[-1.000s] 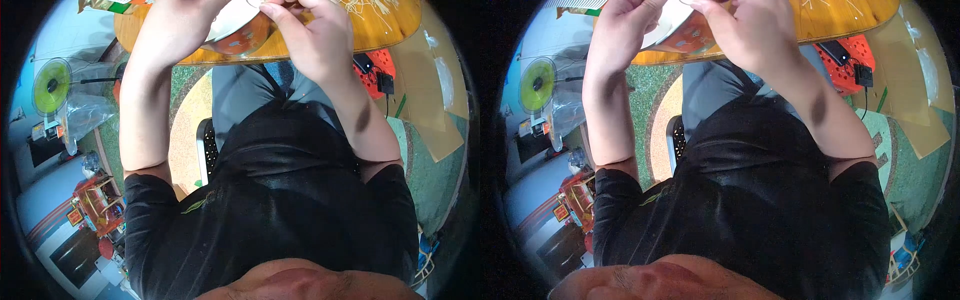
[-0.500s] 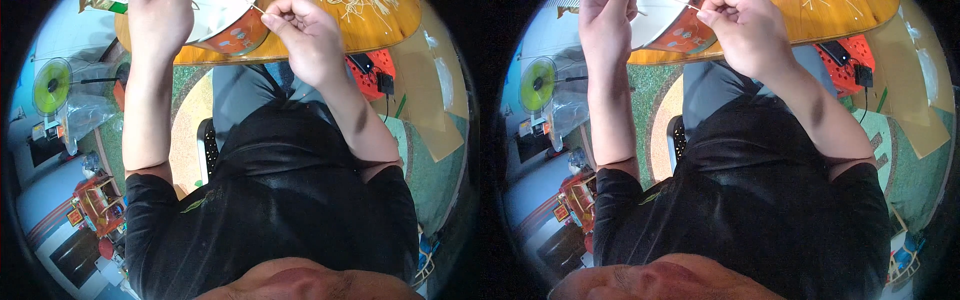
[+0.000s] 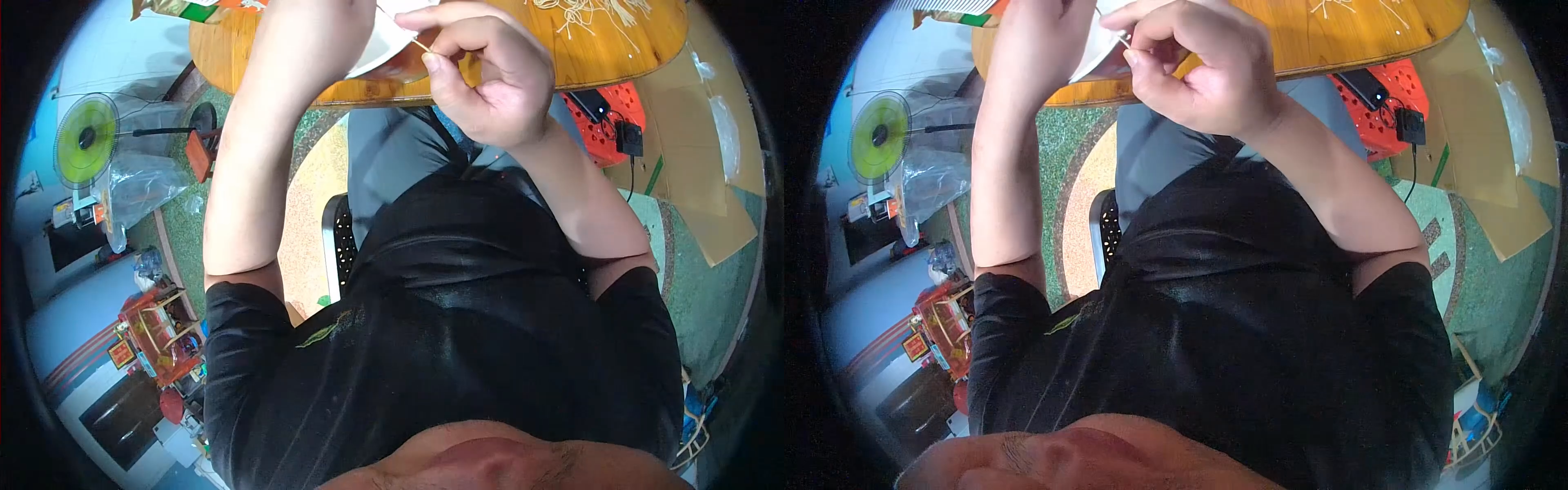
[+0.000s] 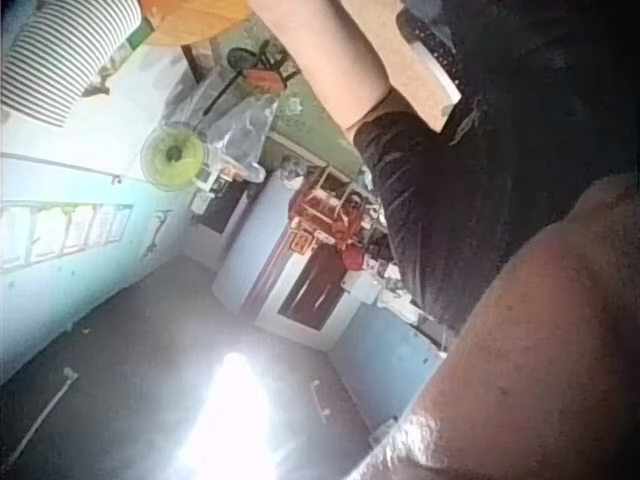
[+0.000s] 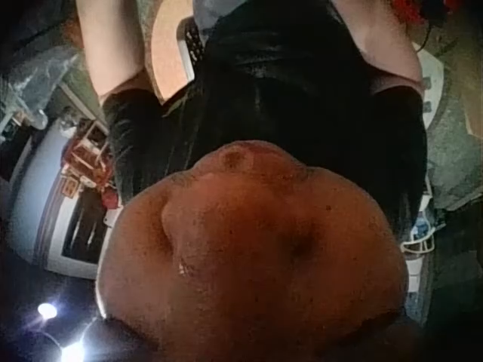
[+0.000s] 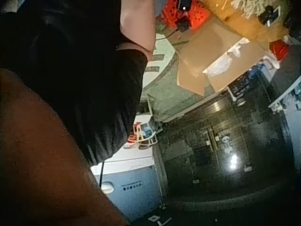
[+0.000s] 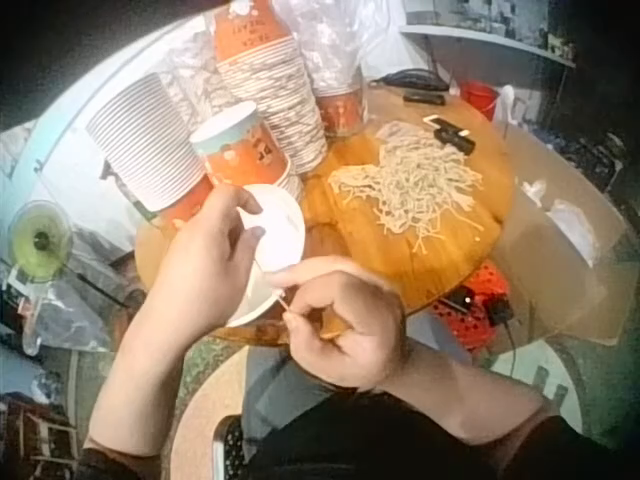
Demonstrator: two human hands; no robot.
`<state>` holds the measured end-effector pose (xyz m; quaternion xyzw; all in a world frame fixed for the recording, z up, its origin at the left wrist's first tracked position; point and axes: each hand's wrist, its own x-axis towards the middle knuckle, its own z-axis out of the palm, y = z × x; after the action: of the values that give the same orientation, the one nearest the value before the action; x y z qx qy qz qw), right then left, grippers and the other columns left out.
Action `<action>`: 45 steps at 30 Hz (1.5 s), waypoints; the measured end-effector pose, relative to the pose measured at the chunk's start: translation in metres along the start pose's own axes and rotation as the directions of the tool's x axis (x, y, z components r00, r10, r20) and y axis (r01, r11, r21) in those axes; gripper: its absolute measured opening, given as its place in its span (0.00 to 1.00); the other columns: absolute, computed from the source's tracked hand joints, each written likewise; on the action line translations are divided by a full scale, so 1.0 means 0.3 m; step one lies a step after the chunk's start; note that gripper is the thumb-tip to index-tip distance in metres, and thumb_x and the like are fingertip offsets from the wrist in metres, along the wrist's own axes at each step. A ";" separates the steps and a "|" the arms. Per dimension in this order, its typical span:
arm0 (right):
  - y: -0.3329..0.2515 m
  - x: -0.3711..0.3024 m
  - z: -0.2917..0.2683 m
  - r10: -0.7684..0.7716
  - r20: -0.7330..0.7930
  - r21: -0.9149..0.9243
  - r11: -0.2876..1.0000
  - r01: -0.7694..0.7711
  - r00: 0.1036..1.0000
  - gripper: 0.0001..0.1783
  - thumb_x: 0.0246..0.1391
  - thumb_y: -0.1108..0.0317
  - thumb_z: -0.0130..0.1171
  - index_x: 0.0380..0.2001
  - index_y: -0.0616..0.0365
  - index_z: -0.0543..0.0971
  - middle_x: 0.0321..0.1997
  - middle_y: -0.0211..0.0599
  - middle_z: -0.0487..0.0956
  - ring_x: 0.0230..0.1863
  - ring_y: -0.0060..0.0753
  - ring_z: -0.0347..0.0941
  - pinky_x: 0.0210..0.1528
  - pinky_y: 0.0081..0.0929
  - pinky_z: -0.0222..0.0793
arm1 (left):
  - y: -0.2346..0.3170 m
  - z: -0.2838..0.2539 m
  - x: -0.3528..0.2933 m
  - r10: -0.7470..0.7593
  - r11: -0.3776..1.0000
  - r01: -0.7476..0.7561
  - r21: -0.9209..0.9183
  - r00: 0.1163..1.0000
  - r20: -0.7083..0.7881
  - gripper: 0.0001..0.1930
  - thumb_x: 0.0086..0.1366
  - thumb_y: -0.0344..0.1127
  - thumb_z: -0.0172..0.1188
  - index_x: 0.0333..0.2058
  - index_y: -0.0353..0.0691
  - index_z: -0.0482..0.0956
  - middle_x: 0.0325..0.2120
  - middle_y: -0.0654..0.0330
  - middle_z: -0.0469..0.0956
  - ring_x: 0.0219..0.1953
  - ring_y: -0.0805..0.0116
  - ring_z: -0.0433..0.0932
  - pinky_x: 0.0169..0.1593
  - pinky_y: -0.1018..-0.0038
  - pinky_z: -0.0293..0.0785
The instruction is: Assembling paper containers and securing components with rubber bands.
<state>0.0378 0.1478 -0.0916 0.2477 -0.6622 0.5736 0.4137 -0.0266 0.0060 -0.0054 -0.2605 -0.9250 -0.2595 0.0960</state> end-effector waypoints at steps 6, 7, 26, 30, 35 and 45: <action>0.005 -0.024 0.012 0.418 0.056 0.278 0.866 -0.417 0.907 0.05 0.59 0.80 0.63 0.36 0.66 0.76 0.34 0.41 0.84 0.29 0.20 0.78 0.31 0.18 0.76 | -0.002 -0.005 -0.005 0.103 0.994 -0.105 -0.012 0.989 -0.109 0.11 0.66 0.24 0.61 0.45 0.34 0.72 0.21 0.54 0.72 0.24 0.62 0.76 0.31 0.67 0.70; 0.007 -0.026 0.016 0.587 0.095 0.391 0.721 -0.572 0.804 0.05 0.60 0.80 0.63 0.37 0.67 0.77 0.34 0.40 0.83 0.29 0.17 0.78 0.31 0.16 0.76 | 0.002 -0.010 -0.005 0.072 0.997 -0.074 -0.009 0.987 -0.143 0.12 0.66 0.24 0.61 0.46 0.34 0.72 0.21 0.57 0.71 0.24 0.66 0.75 0.31 0.69 0.70; 0.188 -0.041 0.012 0.073 -0.002 0.753 0.656 -0.046 0.997 0.09 0.66 0.78 0.57 0.43 0.61 0.67 0.39 0.43 0.83 0.34 0.22 0.79 0.35 0.18 0.77 | 0.006 -0.085 -0.015 -0.287 0.906 0.407 -0.120 0.797 0.532 0.16 0.76 0.38 0.55 0.34 0.31 0.83 0.25 0.63 0.80 0.27 0.76 0.74 0.34 0.77 0.71; 0.072 -0.016 -0.003 0.625 0.098 0.581 0.596 -0.554 0.775 0.09 0.66 0.79 0.57 0.40 0.59 0.66 0.39 0.44 0.83 0.33 0.21 0.78 0.35 0.18 0.76 | -0.022 -0.097 0.030 -0.217 0.713 0.587 -0.384 0.705 0.675 0.16 0.74 0.36 0.54 0.34 0.30 0.84 0.28 0.62 0.82 0.30 0.75 0.76 0.37 0.76 0.73; 0.034 -0.034 -0.007 0.567 0.099 0.607 0.616 -0.501 0.817 0.10 0.66 0.81 0.57 0.38 0.58 0.65 0.37 0.43 0.83 0.32 0.20 0.78 0.36 0.17 0.77 | -0.040 -0.060 0.051 -0.033 0.629 0.582 -0.515 0.682 0.731 0.10 0.72 0.29 0.57 0.39 0.29 0.84 0.32 0.58 0.85 0.34 0.73 0.81 0.42 0.77 0.77; 0.030 -0.019 -0.005 0.645 0.091 0.518 0.620 -0.589 0.759 0.07 0.65 0.79 0.59 0.39 0.61 0.70 0.36 0.41 0.83 0.34 0.22 0.80 0.39 0.19 0.78 | 0.013 -0.022 -0.004 -0.103 0.392 0.450 -0.802 0.888 0.448 0.09 0.67 0.20 0.62 0.45 0.29 0.80 0.37 0.57 0.84 0.37 0.73 0.83 0.45 0.78 0.81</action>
<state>0.0340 0.1504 -0.1012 0.0765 -0.5044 0.8481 0.1429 -0.0233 0.0047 0.0016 -0.1500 -0.6803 -0.6707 -0.2549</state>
